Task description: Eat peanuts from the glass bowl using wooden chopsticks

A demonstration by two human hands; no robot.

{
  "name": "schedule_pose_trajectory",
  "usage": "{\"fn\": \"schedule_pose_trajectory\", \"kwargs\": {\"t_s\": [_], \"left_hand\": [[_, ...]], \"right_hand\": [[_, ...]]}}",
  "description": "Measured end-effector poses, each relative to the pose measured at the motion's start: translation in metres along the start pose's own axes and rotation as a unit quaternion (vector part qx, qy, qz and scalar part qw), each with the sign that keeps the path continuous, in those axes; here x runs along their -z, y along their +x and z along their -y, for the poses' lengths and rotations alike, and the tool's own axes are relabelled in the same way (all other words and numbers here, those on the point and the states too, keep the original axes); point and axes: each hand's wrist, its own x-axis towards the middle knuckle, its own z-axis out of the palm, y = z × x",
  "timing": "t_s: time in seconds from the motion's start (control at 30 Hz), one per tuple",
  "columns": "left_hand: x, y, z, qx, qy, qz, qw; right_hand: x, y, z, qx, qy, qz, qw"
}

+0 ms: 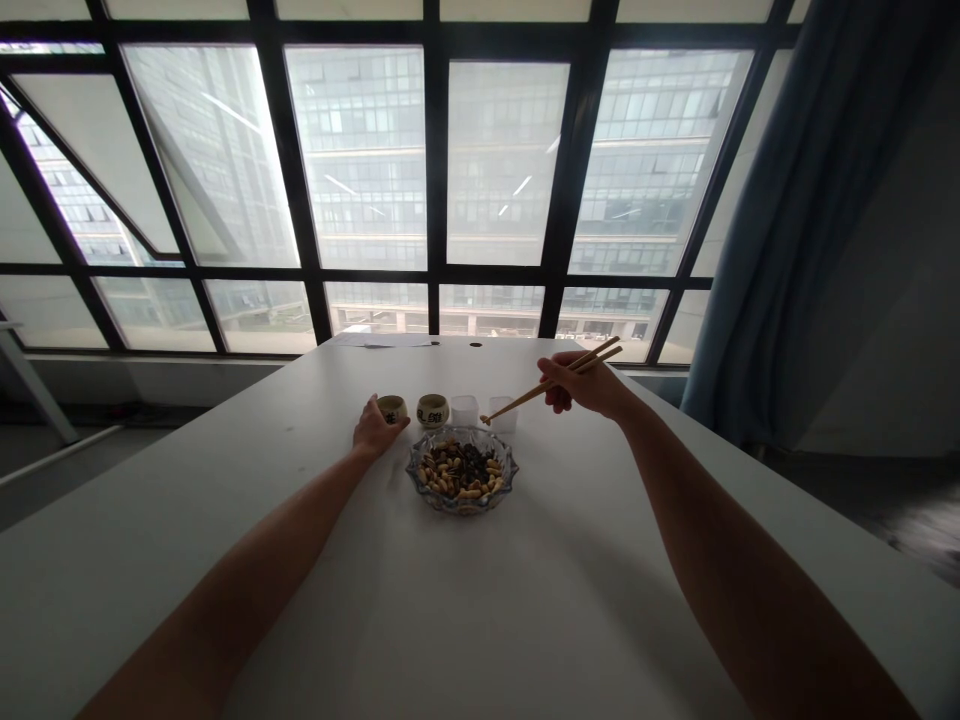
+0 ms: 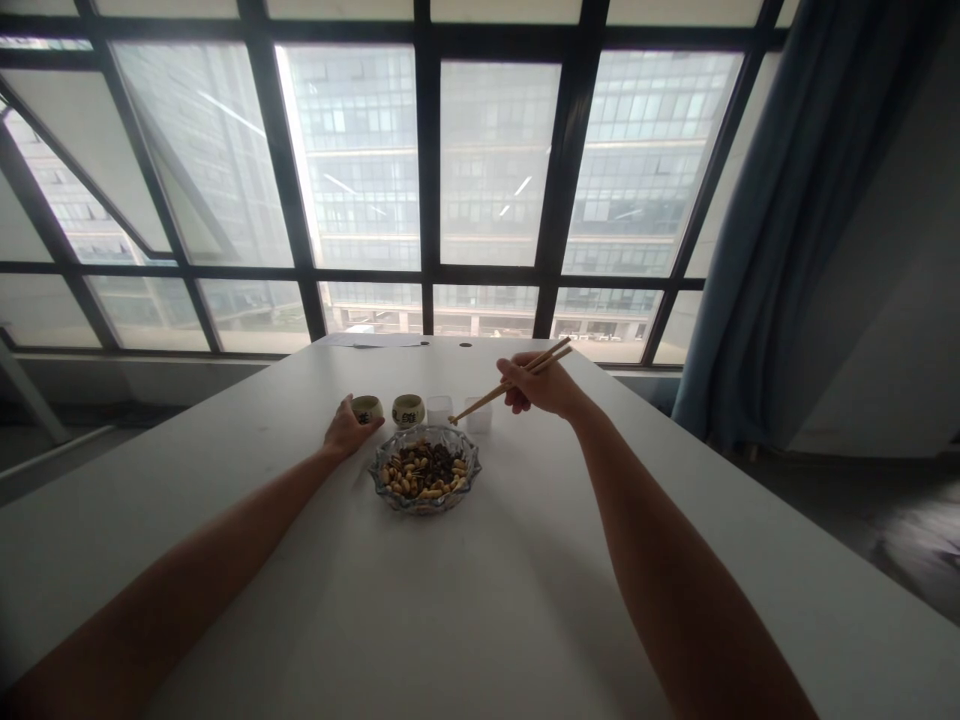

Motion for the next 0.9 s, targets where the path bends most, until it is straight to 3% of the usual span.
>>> {"fn": "schedule_pose_trajectory", "kwargs": {"t_s": [0.23,0.63,0.9], "left_hand": [[0.0,0.0,0.0,-0.007,0.016,-0.006,1.0],[0.003,-0.003,-0.007,-0.012,-0.01,-0.006,1.0],[0.002,-0.012,-0.018,-0.136,-0.063,-0.057,0.987]], "right_hand": [[-0.017,-0.01,0.027,0.052,-0.1,0.054,0.992],[-0.013,-0.008,0.017,0.052,-0.1,0.062,0.992],[-0.013,-0.006,0.018,0.044,-0.058,0.057,0.996]]}}
